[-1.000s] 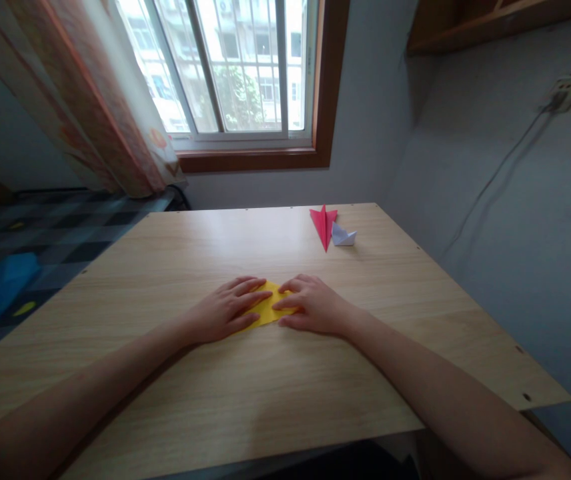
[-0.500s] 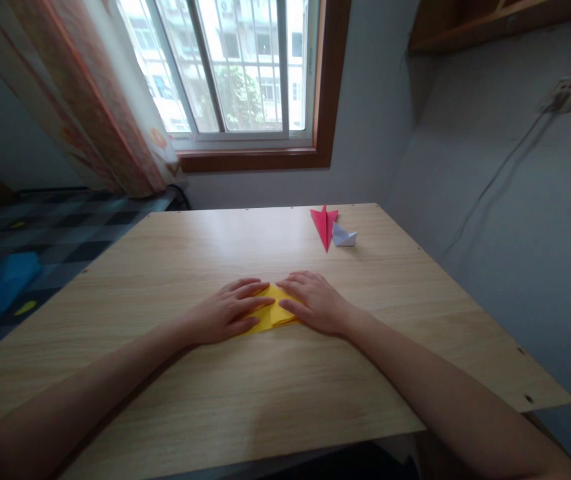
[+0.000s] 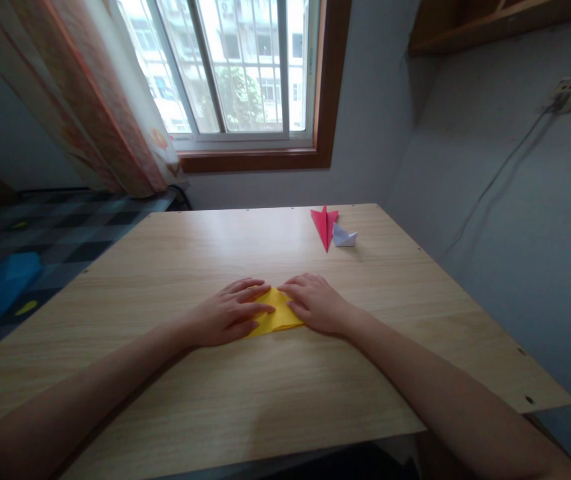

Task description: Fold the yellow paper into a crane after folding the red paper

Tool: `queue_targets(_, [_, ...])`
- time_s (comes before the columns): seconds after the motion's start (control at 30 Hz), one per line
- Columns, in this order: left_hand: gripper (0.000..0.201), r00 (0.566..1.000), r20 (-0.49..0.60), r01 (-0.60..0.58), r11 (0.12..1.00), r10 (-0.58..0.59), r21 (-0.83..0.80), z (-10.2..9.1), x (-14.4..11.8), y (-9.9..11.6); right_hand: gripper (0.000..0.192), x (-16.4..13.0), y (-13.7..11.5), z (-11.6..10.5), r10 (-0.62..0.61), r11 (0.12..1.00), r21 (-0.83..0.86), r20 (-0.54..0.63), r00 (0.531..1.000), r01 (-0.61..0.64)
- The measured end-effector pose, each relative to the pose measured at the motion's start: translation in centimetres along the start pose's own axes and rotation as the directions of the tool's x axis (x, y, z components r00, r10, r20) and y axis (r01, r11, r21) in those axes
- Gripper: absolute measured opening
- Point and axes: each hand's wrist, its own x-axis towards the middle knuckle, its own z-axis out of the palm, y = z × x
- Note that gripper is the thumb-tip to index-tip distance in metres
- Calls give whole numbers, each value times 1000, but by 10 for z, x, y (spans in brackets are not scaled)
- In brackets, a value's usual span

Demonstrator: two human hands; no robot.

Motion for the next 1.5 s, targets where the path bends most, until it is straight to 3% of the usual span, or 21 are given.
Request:
queue_targets(0.5, [36,997,-52,-64,998,64,-9,-1,3,6,42,-2,0,3,101,984,-149,42,994,-93])
queue_targets(0.77, [40,998,-51,-42,996,38,-77,-1,1,6,44,-3,8,5,98,988,-128,51,994,-91])
queue_targets(1.07, [37,996,-43,-78,997,76,-26,-3,0,6,44,-1,8,4,98,990,-109,52,994,-91])
queue_targets(1.5, [26,990,-90,109,994,-111,-29,5,5,5,45,1,5,8,57,996,-73,57,997,-53])
